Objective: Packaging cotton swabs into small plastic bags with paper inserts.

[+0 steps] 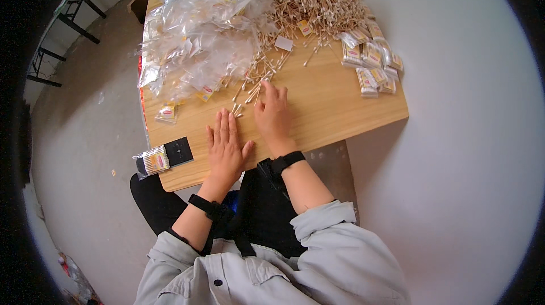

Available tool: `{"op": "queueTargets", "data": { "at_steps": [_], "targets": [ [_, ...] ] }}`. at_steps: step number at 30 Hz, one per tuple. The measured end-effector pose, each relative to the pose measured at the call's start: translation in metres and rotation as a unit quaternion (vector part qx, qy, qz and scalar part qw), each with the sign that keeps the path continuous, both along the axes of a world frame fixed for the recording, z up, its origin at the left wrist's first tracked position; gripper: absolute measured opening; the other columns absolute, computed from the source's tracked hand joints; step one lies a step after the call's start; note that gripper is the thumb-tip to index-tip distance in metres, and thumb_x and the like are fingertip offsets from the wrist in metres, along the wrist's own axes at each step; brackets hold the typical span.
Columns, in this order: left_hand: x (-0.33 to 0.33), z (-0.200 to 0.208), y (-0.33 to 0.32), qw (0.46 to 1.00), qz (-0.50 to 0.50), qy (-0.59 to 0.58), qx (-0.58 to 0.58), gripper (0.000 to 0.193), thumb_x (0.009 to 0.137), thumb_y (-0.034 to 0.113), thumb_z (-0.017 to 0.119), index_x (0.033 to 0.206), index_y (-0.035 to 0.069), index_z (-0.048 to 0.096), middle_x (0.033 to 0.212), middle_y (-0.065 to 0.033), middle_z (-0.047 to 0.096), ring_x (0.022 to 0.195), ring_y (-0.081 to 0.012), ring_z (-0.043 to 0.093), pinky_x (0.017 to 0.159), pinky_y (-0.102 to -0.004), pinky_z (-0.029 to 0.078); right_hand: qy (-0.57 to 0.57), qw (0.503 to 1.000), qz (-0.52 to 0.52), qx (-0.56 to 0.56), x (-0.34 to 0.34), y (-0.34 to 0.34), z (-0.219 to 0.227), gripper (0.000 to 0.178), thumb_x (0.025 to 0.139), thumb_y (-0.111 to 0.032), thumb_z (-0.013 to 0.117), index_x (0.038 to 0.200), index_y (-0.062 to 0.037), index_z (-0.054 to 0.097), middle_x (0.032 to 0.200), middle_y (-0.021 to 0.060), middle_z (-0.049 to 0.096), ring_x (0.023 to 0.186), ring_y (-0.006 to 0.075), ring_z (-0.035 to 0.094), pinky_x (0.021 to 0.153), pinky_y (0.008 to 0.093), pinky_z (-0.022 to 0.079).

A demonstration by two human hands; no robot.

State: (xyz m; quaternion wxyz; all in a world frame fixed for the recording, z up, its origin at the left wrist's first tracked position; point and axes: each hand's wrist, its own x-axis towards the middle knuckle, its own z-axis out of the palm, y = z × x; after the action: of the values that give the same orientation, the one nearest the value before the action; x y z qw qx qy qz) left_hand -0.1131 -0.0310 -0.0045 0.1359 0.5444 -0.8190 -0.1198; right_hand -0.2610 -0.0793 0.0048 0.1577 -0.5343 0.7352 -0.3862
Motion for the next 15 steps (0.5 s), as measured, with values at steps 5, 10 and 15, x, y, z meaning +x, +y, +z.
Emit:
{"op": "queueTargets", "data": {
  "at_steps": [5, 10, 15],
  "targets": [
    [0.013, 0.013, 0.009, 0.999, -0.035, -0.005, 0.032, 0.081, 0.091, 0.041, 0.058, 0.15, -0.002, 0.023, 0.158, -0.018, 0.022, 0.148, -0.032, 0.017, 0.118, -0.0508, 0.011, 0.118, 0.985, 0.116, -0.05, -0.026, -0.017, -0.002, 0.029, 0.081, -0.006, 0.067, 0.108, -0.0154, 0.067, 0.103, 0.0107, 0.053, 0.088, 0.0278, 0.06, 0.072, 0.0382, 0.052],
    [0.037, 0.006, 0.013, 0.994, -0.097, 0.032, 0.025, 0.071, 0.085, 0.024, 0.067, 0.145, 0.002, 0.036, 0.155, -0.0157, 0.029, 0.147, -0.028, 0.022, 0.118, -0.0495, 0.019, 0.173, 0.974, 0.131, -0.067, -0.033, -0.019, 0.005, 0.011, 0.074, -0.007, 0.071, 0.084, -0.0119, 0.069, 0.096, 0.0074, 0.053, 0.093, 0.0274, 0.055, 0.08, 0.0386, 0.048],
    [0.027, 0.001, 0.017, 0.995, 0.009, 0.088, -0.037, 0.061, 0.08, 0.012, 0.069, 0.136, 0.003, 0.047, 0.138, -0.0145, 0.045, 0.133, -0.0307, 0.039, 0.11, -0.048, 0.029, 0.117, 0.971, 0.195, -0.072, -0.01, -0.01, 0.003, 0.007, 0.074, -0.012, 0.072, 0.08, -0.0122, 0.068, 0.094, 0.0061, 0.054, 0.094, 0.0261, 0.055, 0.081, 0.0388, 0.047]
  ]
}}
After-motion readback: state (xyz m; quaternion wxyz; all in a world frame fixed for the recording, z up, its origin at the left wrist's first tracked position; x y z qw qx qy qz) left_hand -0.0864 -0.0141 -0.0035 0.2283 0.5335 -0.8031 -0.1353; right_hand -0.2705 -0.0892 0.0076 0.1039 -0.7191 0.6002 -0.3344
